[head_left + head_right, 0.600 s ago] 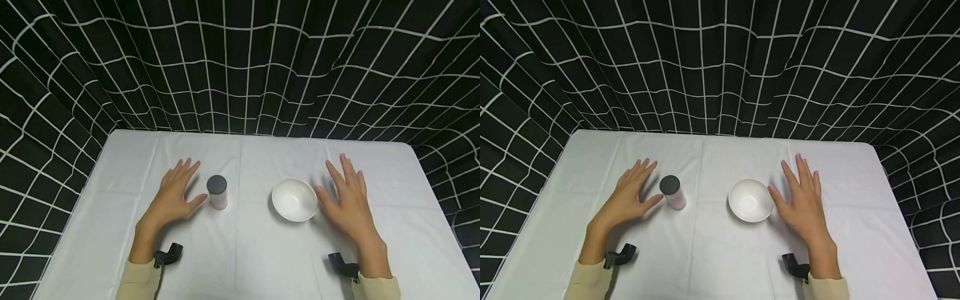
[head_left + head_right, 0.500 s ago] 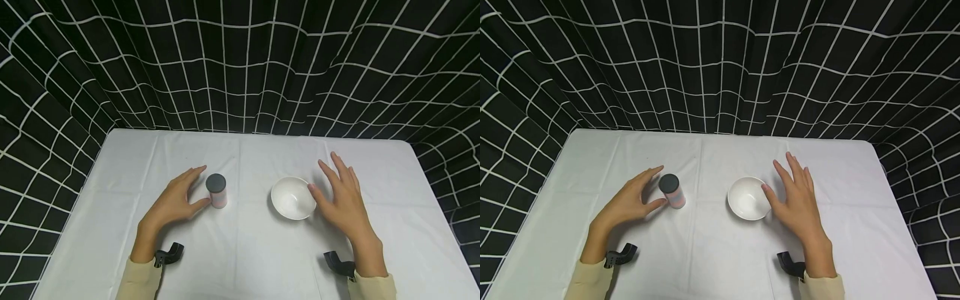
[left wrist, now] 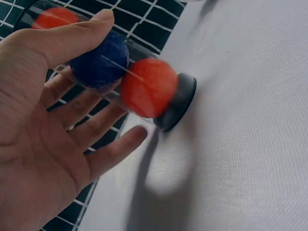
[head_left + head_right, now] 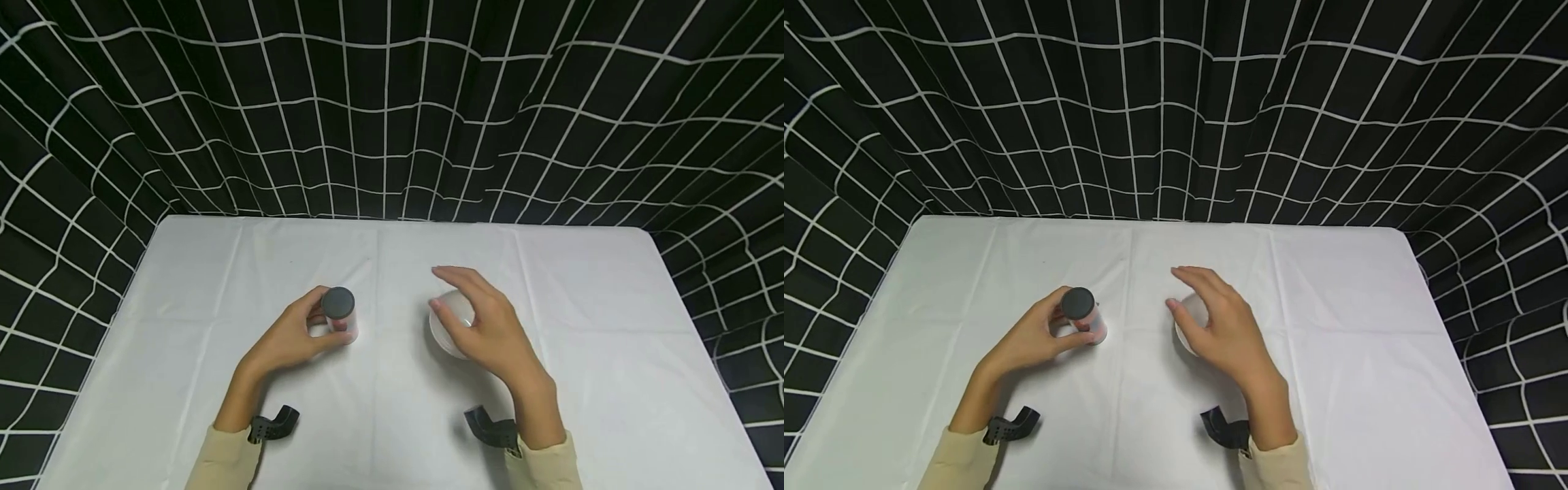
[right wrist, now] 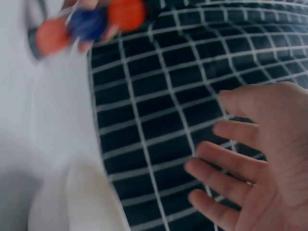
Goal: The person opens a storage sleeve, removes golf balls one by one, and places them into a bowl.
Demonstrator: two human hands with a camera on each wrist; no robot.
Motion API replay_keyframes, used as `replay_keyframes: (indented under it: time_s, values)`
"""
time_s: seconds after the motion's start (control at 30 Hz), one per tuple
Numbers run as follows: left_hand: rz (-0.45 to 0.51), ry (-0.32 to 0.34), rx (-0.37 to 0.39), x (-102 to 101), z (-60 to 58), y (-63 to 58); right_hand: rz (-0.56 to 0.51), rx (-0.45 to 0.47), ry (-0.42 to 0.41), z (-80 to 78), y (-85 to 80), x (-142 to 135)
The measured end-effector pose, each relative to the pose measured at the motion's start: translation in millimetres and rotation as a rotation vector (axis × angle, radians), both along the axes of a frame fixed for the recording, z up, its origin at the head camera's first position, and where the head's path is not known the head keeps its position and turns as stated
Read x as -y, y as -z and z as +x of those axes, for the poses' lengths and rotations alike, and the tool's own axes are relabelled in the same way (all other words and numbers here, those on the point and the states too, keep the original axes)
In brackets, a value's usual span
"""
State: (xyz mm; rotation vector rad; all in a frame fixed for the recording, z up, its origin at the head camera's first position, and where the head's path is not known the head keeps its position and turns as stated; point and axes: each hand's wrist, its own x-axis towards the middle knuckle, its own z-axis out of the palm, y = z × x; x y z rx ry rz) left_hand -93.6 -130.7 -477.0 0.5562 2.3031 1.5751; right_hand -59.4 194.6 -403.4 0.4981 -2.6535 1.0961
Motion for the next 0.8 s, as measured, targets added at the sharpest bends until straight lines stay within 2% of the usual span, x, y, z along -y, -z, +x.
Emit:
replay_keyframes:
  time_s: [0.13, 0.27, 0.5, 0.6, 0.8]
  values:
    - [0.123, 0.031, 0.051, -0.8, -0.6, 5.0, -0.004, 0.128, -0.075, -0.5, -5.8, 25.5]
    - [0.165, 0.045, 0.060, -3.5, -3.8, 6.1, -0.015, 0.214, -0.141, -2.3, -7.5, 43.6]
    - [0.208, 0.062, 0.047, -9.7, -9.8, 8.7, -0.012, 0.137, -0.140, -2.6, -6.5, 61.5]
    - [0.213, 0.048, 0.040, -7.9, -10.1, 8.6, -0.016, 0.124, -0.147, -2.7, -7.1, 69.0]
    - [0.166, 0.048, -0.006, -4.4, -8.6, 8.1, -0.026, 0.110, -0.164, -2.3, -4.5, 77.7]
